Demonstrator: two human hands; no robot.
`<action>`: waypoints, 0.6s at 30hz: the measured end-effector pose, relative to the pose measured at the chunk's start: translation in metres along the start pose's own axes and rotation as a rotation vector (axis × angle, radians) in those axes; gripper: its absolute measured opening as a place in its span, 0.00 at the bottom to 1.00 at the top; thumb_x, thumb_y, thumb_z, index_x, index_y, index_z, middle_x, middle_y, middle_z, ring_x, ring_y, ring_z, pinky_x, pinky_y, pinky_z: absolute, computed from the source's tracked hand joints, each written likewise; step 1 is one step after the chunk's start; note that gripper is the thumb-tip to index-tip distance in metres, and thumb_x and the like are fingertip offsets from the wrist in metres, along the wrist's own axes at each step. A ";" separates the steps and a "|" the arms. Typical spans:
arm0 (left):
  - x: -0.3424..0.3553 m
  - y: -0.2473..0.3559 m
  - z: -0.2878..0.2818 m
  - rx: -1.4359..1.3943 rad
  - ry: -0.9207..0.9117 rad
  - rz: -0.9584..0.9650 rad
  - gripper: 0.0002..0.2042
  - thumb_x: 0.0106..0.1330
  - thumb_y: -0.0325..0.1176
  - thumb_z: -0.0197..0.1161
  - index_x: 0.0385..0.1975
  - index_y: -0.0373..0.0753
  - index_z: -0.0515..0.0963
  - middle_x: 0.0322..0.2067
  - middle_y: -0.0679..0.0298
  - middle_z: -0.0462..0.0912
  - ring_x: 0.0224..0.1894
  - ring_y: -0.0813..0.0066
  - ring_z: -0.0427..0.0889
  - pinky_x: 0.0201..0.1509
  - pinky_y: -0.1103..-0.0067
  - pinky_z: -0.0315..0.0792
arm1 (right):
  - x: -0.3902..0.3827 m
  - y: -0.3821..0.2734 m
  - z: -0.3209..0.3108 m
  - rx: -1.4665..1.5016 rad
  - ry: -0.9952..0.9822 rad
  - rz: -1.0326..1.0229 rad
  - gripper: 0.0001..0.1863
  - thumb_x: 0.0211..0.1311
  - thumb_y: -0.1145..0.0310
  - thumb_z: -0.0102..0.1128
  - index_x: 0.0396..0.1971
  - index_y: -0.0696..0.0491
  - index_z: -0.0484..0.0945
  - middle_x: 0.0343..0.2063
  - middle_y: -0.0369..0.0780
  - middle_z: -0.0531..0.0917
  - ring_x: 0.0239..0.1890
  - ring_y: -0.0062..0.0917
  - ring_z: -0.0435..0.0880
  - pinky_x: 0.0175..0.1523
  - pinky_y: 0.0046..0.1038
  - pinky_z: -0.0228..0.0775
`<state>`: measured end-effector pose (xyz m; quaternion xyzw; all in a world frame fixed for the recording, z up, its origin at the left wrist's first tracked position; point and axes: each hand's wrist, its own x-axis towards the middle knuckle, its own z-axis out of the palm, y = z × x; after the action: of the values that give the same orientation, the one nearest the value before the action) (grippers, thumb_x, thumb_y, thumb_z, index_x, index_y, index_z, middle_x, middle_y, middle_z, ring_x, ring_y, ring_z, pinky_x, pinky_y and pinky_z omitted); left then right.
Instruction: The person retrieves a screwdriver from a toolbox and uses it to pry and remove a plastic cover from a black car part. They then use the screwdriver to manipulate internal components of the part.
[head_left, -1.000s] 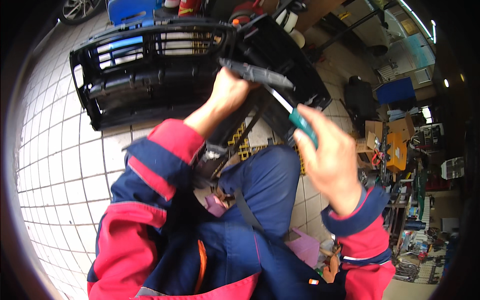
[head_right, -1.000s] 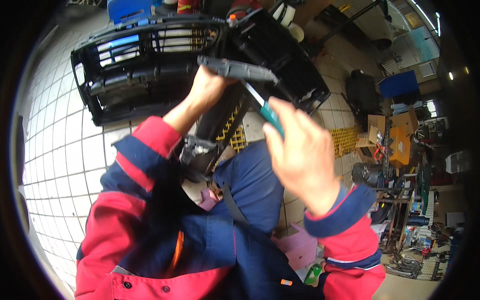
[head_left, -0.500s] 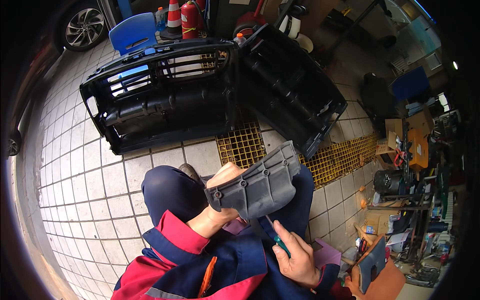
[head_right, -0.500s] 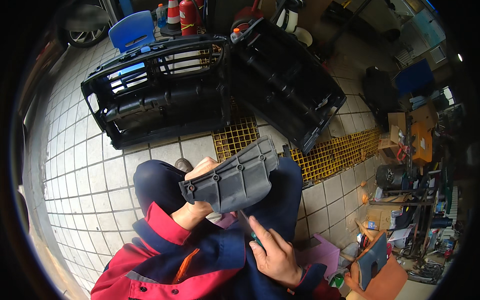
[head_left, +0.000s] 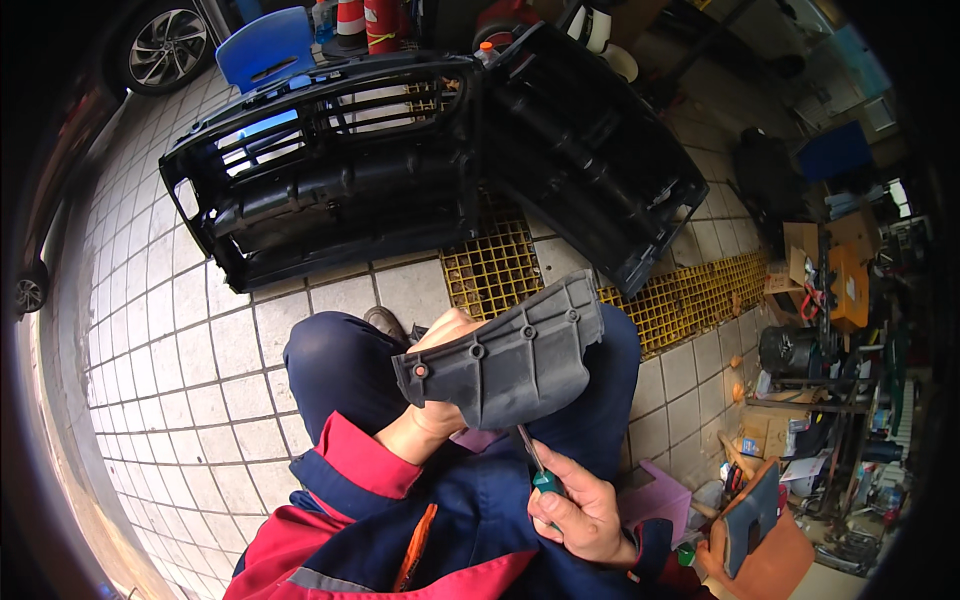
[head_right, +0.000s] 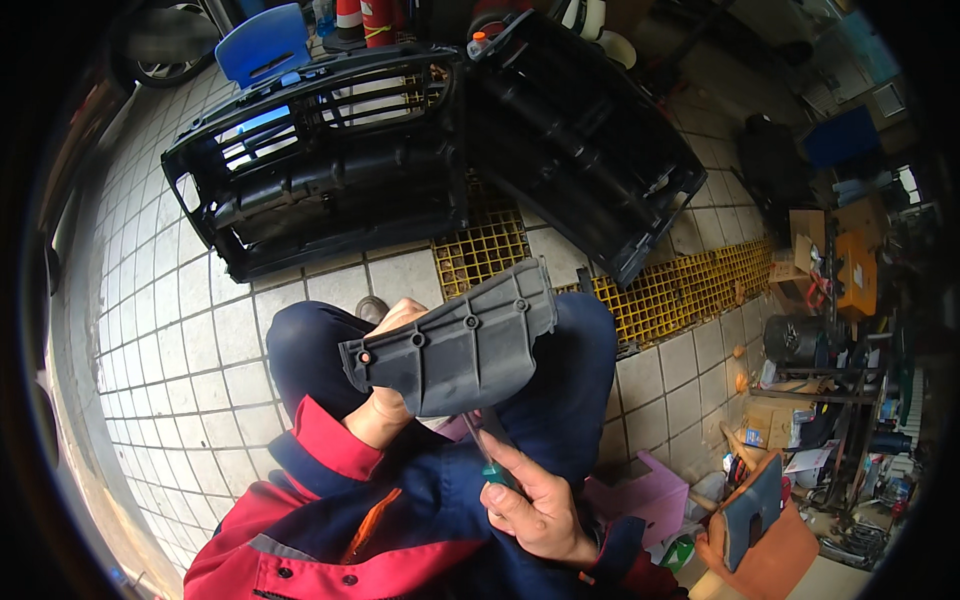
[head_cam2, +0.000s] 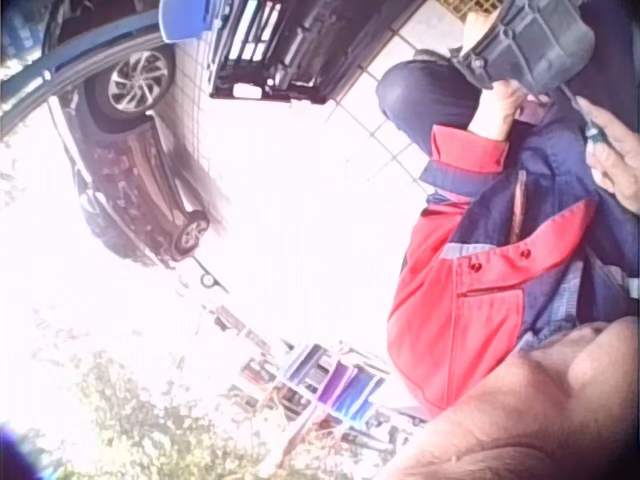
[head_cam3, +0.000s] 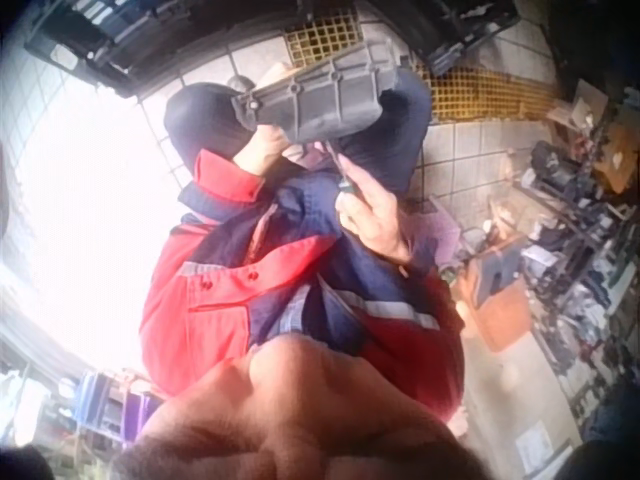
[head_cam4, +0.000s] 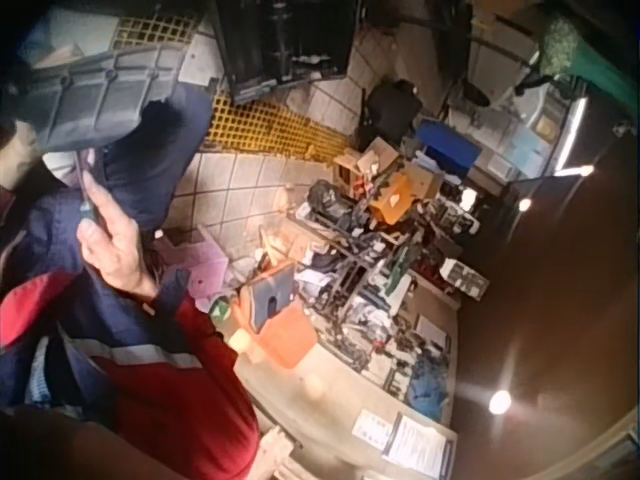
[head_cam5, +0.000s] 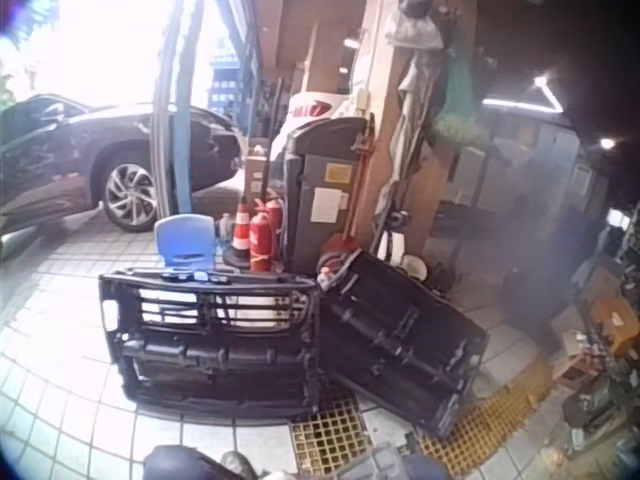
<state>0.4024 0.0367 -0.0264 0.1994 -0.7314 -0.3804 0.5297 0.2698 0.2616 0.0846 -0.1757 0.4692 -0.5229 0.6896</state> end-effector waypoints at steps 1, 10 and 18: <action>-0.001 0.000 0.000 -0.007 0.009 -0.020 0.21 0.52 0.31 0.79 0.47 0.32 0.86 0.36 0.59 0.88 0.33 0.61 0.84 0.39 0.69 0.75 | 0.000 0.001 0.001 -0.116 0.015 -0.015 0.33 0.82 0.76 0.55 0.82 0.54 0.61 0.31 0.31 0.76 0.26 0.12 0.66 0.32 0.18 0.62; -0.007 0.003 -0.001 -0.234 0.074 -0.209 0.22 0.58 0.39 0.78 0.49 0.31 0.87 0.41 0.59 0.90 0.37 0.63 0.85 0.44 0.70 0.76 | 0.009 -0.018 -0.004 -0.107 -0.072 0.036 0.31 0.79 0.77 0.58 0.79 0.55 0.66 0.47 0.42 0.86 0.37 0.23 0.85 0.42 0.23 0.77; 0.019 0.008 -0.017 -0.268 0.175 -0.394 0.15 0.55 0.26 0.79 0.41 0.31 0.85 0.37 0.60 0.85 0.40 0.69 0.85 0.45 0.75 0.78 | -0.005 -0.043 -0.006 -0.965 0.199 -0.245 0.30 0.73 0.79 0.63 0.74 0.56 0.73 0.63 0.50 0.86 0.62 0.41 0.89 0.64 0.31 0.80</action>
<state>0.4120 0.0223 -0.0059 0.2981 -0.5730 -0.5512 0.5283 0.2411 0.2506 0.1156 -0.4775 0.6967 -0.3377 0.4154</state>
